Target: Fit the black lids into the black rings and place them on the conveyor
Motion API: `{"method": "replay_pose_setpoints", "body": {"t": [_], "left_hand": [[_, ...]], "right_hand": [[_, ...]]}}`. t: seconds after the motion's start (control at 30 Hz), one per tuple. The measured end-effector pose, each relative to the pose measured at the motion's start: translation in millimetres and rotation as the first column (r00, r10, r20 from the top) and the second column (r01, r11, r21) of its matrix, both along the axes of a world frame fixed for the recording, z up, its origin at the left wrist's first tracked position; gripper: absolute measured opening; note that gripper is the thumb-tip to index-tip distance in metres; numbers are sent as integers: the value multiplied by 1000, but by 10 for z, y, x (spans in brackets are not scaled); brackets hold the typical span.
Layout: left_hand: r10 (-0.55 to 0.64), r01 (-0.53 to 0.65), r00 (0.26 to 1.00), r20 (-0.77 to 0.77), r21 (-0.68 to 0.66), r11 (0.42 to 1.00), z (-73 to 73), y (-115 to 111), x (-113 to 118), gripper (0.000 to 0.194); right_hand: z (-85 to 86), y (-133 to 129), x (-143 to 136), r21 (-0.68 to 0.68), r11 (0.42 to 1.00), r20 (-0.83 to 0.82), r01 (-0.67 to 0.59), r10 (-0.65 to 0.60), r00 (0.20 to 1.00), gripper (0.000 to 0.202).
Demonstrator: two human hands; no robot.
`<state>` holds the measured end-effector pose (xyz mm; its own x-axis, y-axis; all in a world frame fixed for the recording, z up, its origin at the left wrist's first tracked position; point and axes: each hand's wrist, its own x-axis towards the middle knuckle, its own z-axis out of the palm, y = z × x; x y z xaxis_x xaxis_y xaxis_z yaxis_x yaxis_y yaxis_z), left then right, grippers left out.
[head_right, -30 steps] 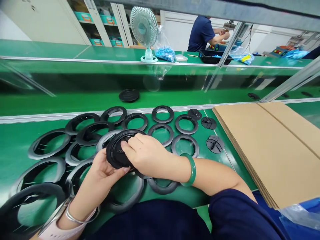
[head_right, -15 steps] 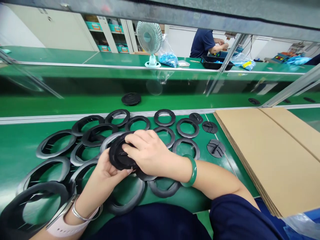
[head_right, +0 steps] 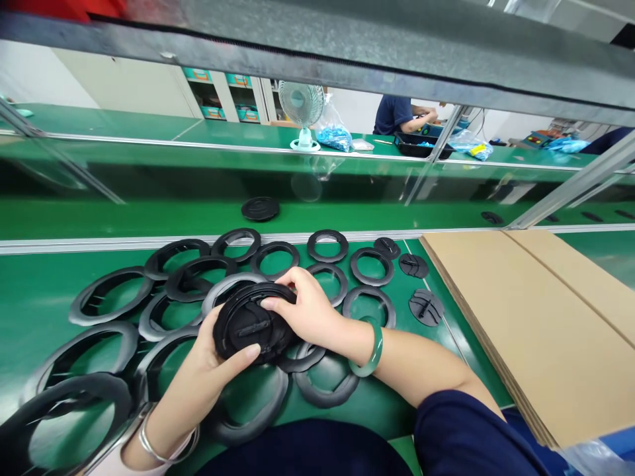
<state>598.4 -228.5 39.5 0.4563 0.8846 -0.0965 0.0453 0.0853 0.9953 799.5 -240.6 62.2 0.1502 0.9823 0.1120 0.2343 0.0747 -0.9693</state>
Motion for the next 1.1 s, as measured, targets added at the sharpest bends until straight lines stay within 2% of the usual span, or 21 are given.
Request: {"method": "replay_pose_setpoints", "body": {"t": [0.17,0.23,0.33,0.4,0.57,0.67,0.7,0.77,0.83,0.9,0.97,1.03,1.07,1.1], "left_hand": [[30,-16,989,-146,96,995,45,34,32,69],[49,-31,986,-157,112,993,33,61,26,65],[63,-46,989,-132,129,991,21,87,9,58],[66,-51,992,-112,127,991,26,89,8,55],[79,-60,990,-121,158,986,63,79,48,45],[60,-52,997,-51,147,988,84,82,45,49],[22,-24,1000,16,110,994,93,84,34,52],[-60,54,989,135,51,997,115,88,0,55],[-123,112,987,105,105,988,130,93,-32,52],[-175,193,981,-84,315,929,121,95,-45,44],[-245,382,917,-314,517,766,81,90,-30,41],[-310,570,814,-492,571,591,16,76,3,41],[-339,629,771,-539,557,543,-19,68,20,39],[-361,652,752,-551,540,532,-49,62,34,34]], "right_hand": [[8,-12,-29,-5,998,30,68,-68,997,22],[62,-17,11,-41,999,11,-12,13,1000,25],[150,-33,75,-112,967,-90,-229,220,971,40],[170,-45,81,-124,953,-109,-276,263,958,48],[93,-67,-26,-65,989,36,-129,132,991,41],[117,-32,5,-40,990,13,-138,138,990,39],[150,-3,59,-21,993,-28,-117,116,993,39],[240,79,231,42,999,-213,13,-4,977,40],[338,175,457,67,978,-464,197,-144,874,39],[416,255,675,30,947,-650,320,-225,726,32],[459,301,827,-13,928,-735,372,-261,626,19],[470,316,891,-40,923,-778,383,-269,568,10],[469,316,894,-49,925,-788,376,-267,555,9],[466,313,885,-58,929,-793,366,-266,548,9]]}}
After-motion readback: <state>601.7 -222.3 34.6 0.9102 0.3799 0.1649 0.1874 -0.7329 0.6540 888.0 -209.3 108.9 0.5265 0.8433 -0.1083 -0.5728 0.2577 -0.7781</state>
